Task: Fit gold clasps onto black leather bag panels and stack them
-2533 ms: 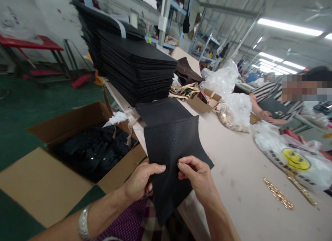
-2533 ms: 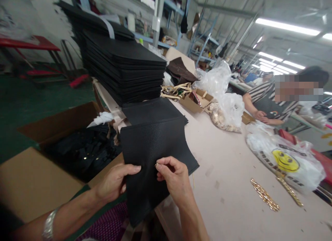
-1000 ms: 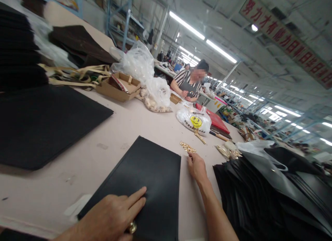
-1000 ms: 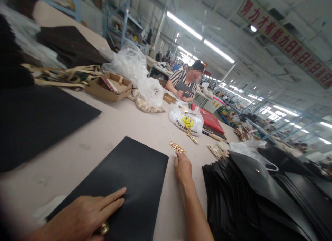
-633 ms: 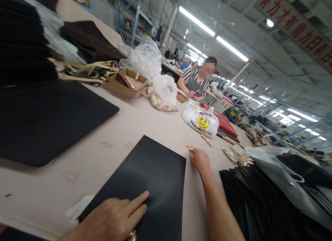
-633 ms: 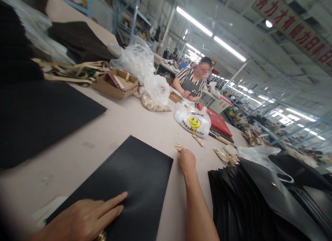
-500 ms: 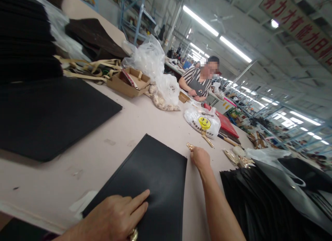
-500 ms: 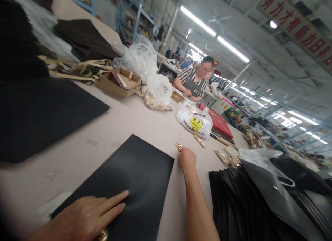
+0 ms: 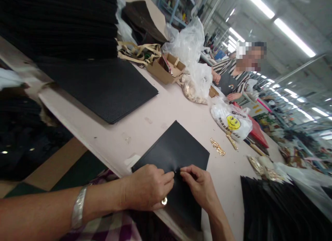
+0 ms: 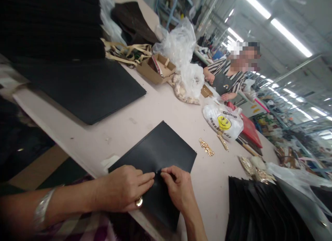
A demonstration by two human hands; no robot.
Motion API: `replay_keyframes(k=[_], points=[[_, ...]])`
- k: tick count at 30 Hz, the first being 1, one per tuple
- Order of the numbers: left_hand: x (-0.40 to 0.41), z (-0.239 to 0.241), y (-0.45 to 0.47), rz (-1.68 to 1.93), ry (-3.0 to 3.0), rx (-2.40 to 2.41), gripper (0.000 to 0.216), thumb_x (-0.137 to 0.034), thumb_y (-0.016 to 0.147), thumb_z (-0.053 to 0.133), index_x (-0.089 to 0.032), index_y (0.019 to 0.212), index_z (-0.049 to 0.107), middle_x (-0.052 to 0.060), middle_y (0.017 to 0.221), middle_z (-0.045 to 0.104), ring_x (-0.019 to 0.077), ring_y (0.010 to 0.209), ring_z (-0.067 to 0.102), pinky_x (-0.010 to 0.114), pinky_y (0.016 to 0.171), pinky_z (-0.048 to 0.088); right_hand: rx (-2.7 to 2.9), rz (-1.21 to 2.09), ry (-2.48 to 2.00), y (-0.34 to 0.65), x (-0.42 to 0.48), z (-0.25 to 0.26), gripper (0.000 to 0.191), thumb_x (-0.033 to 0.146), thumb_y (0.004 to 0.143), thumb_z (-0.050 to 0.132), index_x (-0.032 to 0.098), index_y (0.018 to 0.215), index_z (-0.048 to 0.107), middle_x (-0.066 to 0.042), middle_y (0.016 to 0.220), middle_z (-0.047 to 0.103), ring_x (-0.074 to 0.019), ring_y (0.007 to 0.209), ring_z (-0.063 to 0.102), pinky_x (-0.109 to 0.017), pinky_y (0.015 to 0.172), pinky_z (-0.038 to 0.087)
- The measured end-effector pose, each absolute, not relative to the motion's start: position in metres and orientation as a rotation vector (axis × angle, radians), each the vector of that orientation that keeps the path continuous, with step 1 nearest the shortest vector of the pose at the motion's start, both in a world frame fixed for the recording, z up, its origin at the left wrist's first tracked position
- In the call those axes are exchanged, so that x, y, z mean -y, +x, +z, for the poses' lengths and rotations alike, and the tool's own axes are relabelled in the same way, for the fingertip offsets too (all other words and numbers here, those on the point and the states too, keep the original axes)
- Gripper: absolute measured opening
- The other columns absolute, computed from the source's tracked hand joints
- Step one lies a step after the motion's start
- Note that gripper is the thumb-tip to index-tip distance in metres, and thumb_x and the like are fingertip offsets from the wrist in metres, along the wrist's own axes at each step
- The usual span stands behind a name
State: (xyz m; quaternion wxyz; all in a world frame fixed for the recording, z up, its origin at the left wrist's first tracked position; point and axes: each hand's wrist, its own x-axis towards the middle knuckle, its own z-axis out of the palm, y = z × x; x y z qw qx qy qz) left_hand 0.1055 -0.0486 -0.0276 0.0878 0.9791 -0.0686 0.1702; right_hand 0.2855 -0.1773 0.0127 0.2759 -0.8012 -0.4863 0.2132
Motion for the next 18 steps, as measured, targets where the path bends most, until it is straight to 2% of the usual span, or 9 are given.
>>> replay_keyframes(k=[4, 9, 18], points=[[0.048, -0.029, 0.105, 0.506, 2.93, 0.199, 0.04, -0.04, 0.083, 0.064, -0.015, 0.114, 0.061, 0.007, 0.114, 0.067, 0.0228, 0.072, 0.064, 0.041, 0.053, 0.05, 1.388, 0.537, -2.199, 0.27, 0.169, 0.016, 0.014, 0.027, 0.088, 0.062, 0.023, 0.086, 0.075, -0.001, 0.087, 0.075, -0.0175, 0.081, 0.068, -0.027, 0.074, 0.047], [0.048, -0.028, 0.103, 0.502, 2.917, 0.219, 0.038, -0.044, 0.085, 0.063, -0.016, 0.11, 0.062, 0.004, 0.101, 0.067, 0.0222, 0.07, 0.062, 0.041, 0.051, 0.047, 1.384, 0.574, -2.277, 0.27, 0.161, 0.023, 0.013, 0.025, 0.086, 0.063, 0.024, 0.083, 0.076, 0.0, 0.086, 0.076, -0.0181, 0.082, 0.068, -0.027, 0.074, 0.045], [0.045, -0.024, 0.104, 0.474, 2.887, 0.214, 0.038, -0.041, 0.084, 0.065, -0.015, 0.112, 0.063, 0.006, 0.104, 0.068, 0.0234, 0.071, 0.063, 0.039, 0.052, 0.048, 1.273, 0.756, -2.309, 0.275, 0.149, 0.026, 0.013, 0.024, 0.081, 0.065, 0.021, 0.075, 0.075, 0.0, 0.074, 0.073, -0.0159, 0.07, 0.064, -0.025, 0.064, 0.043]])
